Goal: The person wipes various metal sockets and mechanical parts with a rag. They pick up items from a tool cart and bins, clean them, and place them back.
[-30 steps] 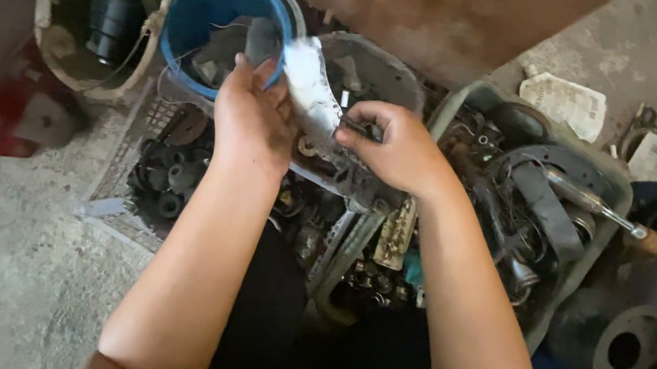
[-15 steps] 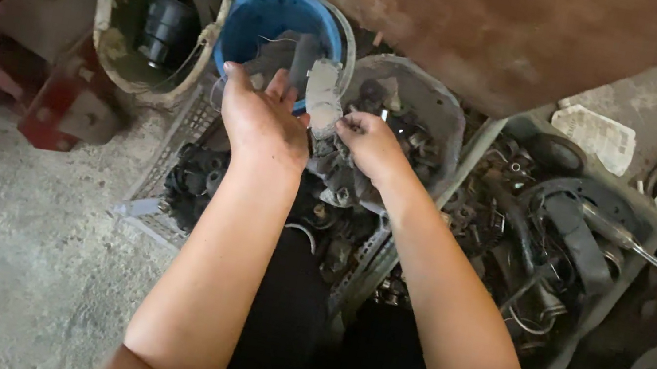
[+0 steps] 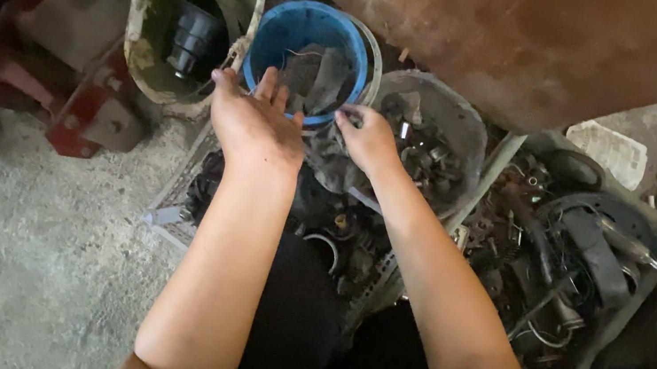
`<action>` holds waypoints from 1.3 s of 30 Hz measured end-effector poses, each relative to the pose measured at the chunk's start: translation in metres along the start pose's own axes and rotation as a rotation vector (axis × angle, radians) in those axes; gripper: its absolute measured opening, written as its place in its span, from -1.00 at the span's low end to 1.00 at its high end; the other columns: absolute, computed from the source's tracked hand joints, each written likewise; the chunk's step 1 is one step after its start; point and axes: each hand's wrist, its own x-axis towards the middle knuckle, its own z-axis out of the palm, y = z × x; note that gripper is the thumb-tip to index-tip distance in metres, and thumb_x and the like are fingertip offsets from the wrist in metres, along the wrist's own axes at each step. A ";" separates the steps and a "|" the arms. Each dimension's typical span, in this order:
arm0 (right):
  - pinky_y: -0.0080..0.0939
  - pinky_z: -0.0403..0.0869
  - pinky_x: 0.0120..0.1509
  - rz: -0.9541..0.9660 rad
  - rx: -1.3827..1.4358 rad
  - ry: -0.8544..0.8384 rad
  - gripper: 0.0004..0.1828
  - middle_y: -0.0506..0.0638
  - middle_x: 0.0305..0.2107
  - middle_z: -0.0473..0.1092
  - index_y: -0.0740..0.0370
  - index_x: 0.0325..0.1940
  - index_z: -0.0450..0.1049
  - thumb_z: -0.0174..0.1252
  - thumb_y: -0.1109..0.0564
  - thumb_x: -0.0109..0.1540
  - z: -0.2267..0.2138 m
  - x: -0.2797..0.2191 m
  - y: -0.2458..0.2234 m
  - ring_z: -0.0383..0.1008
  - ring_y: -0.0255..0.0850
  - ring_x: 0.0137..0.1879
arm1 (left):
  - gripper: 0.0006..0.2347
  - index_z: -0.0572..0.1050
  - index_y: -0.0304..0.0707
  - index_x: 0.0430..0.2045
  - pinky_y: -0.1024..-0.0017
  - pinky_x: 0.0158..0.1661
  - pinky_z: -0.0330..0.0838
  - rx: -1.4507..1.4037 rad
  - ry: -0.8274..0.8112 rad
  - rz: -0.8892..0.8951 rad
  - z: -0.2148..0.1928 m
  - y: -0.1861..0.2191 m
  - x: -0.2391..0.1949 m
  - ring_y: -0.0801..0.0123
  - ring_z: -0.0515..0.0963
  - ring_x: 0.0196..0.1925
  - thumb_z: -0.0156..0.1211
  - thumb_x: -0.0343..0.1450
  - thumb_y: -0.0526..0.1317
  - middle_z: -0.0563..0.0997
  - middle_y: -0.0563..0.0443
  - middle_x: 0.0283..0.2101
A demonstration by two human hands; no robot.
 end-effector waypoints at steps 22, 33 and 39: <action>0.01 0.48 0.14 0.237 -0.470 -0.168 -0.63 0.17 -0.12 0.57 0.06 -0.11 0.66 0.37 -0.17 0.13 -0.145 -0.017 0.083 0.56 0.07 0.03 | -0.43 -0.03 0.17 0.46 -0.15 0.39 -0.44 0.004 -0.099 -0.168 0.005 -0.022 0.005 0.02 -0.01 0.57 -0.37 0.50 0.18 0.27 -0.11 0.47; 0.06 0.48 0.12 0.184 -0.541 -0.116 -0.67 0.15 -0.12 0.56 0.05 -0.08 0.65 0.29 -0.12 0.18 -0.149 -0.051 0.119 0.54 0.12 0.03 | -0.47 0.10 0.01 0.42 -0.11 0.40 -0.39 0.077 -0.234 -0.307 0.018 -0.063 -0.021 0.02 0.18 0.52 -0.29 0.50 0.09 0.43 -0.03 0.36; 0.08 0.49 0.08 0.190 -0.496 -0.015 -0.73 0.16 -0.16 0.55 0.08 -0.13 0.62 0.25 -0.04 0.16 -0.147 -0.062 0.094 0.54 0.14 0.01 | -0.49 0.20 -0.05 0.37 -0.07 0.40 -0.33 0.197 -0.287 -0.262 0.020 -0.070 -0.034 0.10 0.31 0.47 -0.10 0.46 -0.04 0.49 0.06 0.33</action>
